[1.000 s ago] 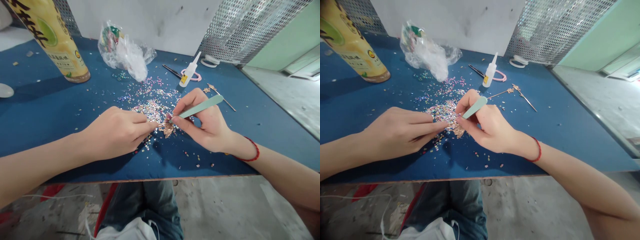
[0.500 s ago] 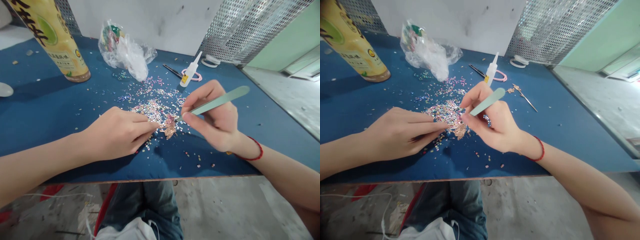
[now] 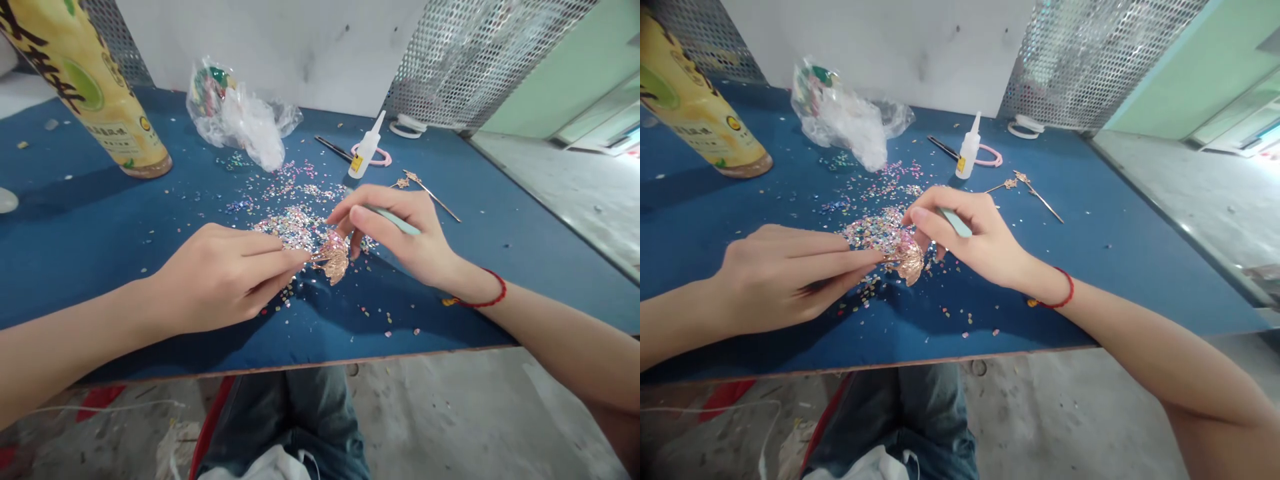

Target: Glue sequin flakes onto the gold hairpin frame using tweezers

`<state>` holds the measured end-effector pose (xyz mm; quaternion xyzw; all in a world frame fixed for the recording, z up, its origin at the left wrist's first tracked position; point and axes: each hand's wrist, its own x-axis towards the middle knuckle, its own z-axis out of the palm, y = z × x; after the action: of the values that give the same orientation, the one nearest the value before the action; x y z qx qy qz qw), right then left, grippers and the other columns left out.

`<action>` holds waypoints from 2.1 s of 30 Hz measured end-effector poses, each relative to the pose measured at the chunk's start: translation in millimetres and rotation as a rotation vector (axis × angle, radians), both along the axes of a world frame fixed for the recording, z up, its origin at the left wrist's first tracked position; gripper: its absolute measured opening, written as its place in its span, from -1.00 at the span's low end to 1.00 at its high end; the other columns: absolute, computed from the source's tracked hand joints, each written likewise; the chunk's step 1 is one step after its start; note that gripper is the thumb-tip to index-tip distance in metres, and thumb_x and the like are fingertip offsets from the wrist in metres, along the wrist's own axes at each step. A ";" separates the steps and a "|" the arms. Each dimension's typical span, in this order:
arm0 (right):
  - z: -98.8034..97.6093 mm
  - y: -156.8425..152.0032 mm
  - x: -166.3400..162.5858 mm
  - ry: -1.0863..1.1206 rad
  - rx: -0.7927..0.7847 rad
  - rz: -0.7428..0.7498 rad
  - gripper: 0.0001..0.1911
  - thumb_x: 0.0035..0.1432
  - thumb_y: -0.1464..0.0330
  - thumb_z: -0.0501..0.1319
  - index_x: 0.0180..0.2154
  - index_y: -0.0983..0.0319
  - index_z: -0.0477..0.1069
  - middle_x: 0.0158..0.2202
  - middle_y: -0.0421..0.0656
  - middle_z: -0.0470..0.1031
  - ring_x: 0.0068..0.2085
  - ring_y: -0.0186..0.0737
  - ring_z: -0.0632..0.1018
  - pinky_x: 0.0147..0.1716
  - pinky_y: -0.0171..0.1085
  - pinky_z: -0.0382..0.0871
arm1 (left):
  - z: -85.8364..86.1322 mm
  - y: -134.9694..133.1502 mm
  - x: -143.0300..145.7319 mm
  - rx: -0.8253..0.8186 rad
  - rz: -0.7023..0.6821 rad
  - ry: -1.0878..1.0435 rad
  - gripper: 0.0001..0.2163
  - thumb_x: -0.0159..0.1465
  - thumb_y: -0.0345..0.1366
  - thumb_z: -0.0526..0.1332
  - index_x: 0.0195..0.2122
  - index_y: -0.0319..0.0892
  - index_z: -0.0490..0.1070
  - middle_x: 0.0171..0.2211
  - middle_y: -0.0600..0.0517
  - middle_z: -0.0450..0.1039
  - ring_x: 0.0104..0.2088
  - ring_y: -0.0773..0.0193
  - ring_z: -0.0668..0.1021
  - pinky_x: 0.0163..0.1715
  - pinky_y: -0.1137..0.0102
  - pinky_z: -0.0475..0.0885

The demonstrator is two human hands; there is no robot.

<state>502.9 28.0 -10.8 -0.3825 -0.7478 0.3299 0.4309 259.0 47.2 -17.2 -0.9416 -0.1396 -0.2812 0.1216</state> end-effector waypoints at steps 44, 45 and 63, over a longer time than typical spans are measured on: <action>4.3 -8.6 -2.6 -0.239 0.073 0.077 -0.88 0.11 0.42 0.26 -0.46 0.21 0.39 -0.60 -0.25 0.42 -0.58 -0.38 0.35 -0.61 -0.32 0.24 | 0.5 -3.9 2.2 -0.029 -0.021 0.046 -0.77 0.40 -0.38 0.09 -0.30 -0.17 0.53 -0.62 0.15 0.31 -0.61 0.35 0.35 -0.61 0.35 0.17; 4.6 -8.8 -2.3 -0.245 0.065 0.073 -0.89 0.12 0.42 0.26 -0.45 0.21 0.40 -0.59 -0.25 0.42 -0.57 -0.38 0.36 -0.61 -0.32 0.24 | 0.3 -4.0 2.1 -0.038 -0.019 0.048 -0.77 0.40 -0.38 0.08 -0.30 -0.17 0.53 -0.62 0.15 0.32 -0.60 0.36 0.36 -0.60 0.35 0.17; 4.2 -9.1 -3.8 -0.292 0.071 0.072 -0.88 0.12 0.43 0.23 -0.47 0.25 0.38 -0.60 -0.26 0.39 -0.59 -0.45 0.31 -0.61 -0.39 0.20 | 0.1 -4.9 2.6 -0.075 -0.030 0.060 -0.80 0.37 -0.41 0.12 -0.30 -0.19 0.55 -0.61 0.14 0.30 -0.60 0.33 0.38 -0.62 0.32 0.19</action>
<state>499.1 18.9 -6.6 -0.3839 -0.8269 0.2594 0.3187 261.6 42.3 -17.0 -0.9555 -0.1321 -0.2494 0.0863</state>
